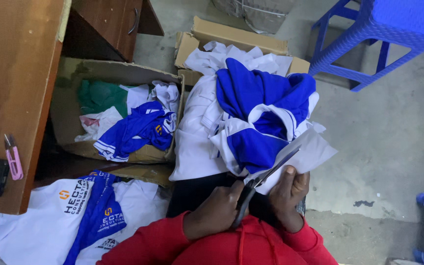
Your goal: The person uses scissors to cut tags and excess fabric from a stack of white and blue shirts. They repeatedly pick up shirts, cut around the collar and tag areas, and place the cut pieces into a cardboard box.
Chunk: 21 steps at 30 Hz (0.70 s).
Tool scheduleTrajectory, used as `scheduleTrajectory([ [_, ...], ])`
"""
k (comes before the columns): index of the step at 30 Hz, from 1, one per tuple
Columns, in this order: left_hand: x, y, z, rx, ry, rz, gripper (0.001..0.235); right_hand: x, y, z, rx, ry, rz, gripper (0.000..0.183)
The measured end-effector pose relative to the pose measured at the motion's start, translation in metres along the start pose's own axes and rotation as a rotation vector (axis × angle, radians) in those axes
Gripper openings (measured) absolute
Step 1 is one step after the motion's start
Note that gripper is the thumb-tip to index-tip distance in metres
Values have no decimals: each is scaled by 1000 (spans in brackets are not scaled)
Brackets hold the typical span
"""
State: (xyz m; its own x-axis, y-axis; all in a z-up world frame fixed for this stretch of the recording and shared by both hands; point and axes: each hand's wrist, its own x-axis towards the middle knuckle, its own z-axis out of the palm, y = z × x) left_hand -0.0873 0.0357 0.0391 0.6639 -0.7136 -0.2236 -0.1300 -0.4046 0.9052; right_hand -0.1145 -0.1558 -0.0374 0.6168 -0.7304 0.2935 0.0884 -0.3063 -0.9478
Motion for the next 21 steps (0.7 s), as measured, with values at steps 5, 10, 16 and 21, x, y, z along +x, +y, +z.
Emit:
scheduleTrajectory([
  [5,-12,-4,-26,330,-35,23,43,26,52,-46,-452,-534,288,28],
  [10,-17,-10,-36,666,45,121,60,59,-8,-42,559,-699,618,97],
  [16,-24,-25,-32,738,34,154,62,74,-65,-36,281,-631,900,62],
  [21,-41,-17,-38,360,-175,-124,77,68,-88,-42,9,-468,686,29],
])
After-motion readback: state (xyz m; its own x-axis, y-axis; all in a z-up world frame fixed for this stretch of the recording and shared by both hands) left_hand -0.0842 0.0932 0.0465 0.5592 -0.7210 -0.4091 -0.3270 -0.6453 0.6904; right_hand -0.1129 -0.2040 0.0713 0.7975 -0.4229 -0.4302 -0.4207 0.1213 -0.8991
